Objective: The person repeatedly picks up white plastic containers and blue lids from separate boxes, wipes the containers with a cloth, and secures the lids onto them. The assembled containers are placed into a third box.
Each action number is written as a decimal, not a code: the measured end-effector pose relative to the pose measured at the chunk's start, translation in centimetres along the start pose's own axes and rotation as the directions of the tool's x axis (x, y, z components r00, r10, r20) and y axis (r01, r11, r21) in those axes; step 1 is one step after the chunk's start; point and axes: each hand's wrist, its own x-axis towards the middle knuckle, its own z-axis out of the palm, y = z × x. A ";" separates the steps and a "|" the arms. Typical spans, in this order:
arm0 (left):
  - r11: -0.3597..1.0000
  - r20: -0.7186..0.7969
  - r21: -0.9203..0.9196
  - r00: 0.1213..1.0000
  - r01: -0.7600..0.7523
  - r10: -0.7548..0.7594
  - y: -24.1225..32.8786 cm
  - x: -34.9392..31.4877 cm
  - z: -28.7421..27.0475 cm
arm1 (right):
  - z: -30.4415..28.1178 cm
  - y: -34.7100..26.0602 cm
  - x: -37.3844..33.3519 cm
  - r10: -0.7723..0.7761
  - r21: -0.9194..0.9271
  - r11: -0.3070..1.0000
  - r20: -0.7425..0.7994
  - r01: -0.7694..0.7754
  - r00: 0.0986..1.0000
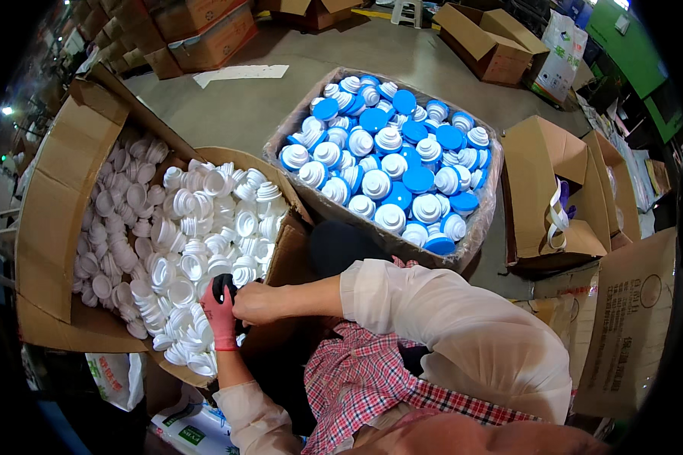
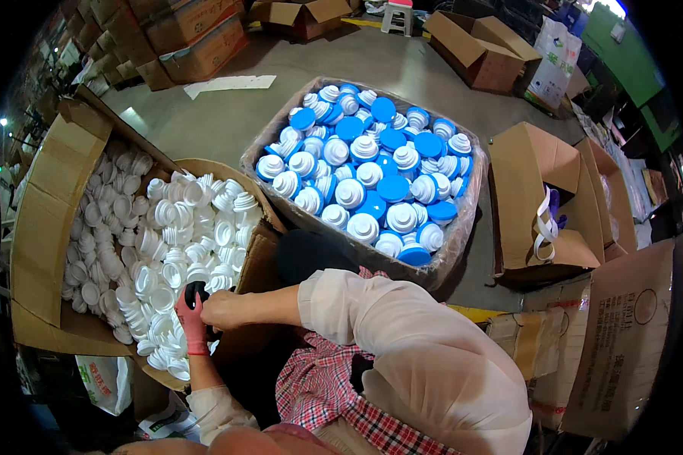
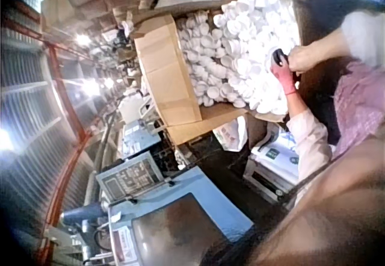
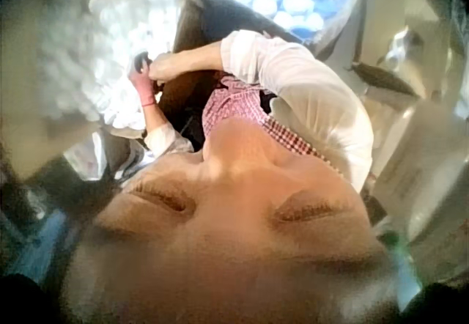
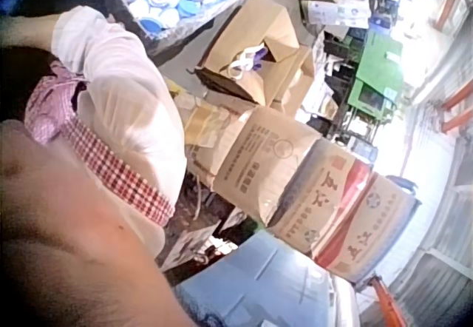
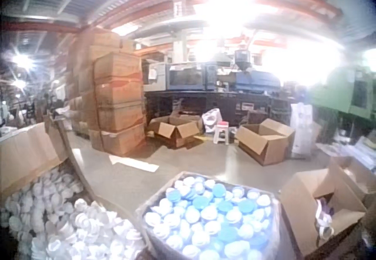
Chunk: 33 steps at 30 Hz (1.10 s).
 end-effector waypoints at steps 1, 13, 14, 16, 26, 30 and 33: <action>1.000 0.032 -0.005 0.999 0.015 -0.015 0.2 0.1 -0.1 | 0.1 0.0 0.0 0.011 -0.009 1.000 0.008 -0.011 1.000; 0.996 0.007 -0.080 0.999 -0.042 0.043 4.7 -0.3 -0.8 | -0.1 0.1 -0.7 0.021 -0.046 0.999 0.038 -0.019 0.999; 0.998 -0.025 -0.030 0.998 -0.063 0.062 3.9 -0.3 -0.3 | 0.2 0.5 -0.7 0.023 -0.027 0.999 0.040 -0.022 0.999; 0.993 -0.093 0.081 0.991 -0.088 0.095 2.5 -0.5 0.3 | 0.2 0.6 -0.7 -0.001 -0.038 0.999 0.023 0.002 1.000; 0.988 -0.069 0.099 0.990 -0.120 0.127 1.4 -0.6 0.9 | -0.5 0.3 -1.2 0.000 -0.075 0.997 0.058 0.004 0.998; 0.992 0.001 0.029 0.993 -0.119 0.120 2.5 -0.1 0.5 | -0.3 0.5 -1.0 0.019 -0.082 0.997 0.083 -0.012 0.996; 0.992 0.008 0.001 0.992 -0.125 0.125 3.1 -0.2 0.5 | -0.2 0.7 -1.0 0.011 -0.103 0.995 0.080 -0.003 0.997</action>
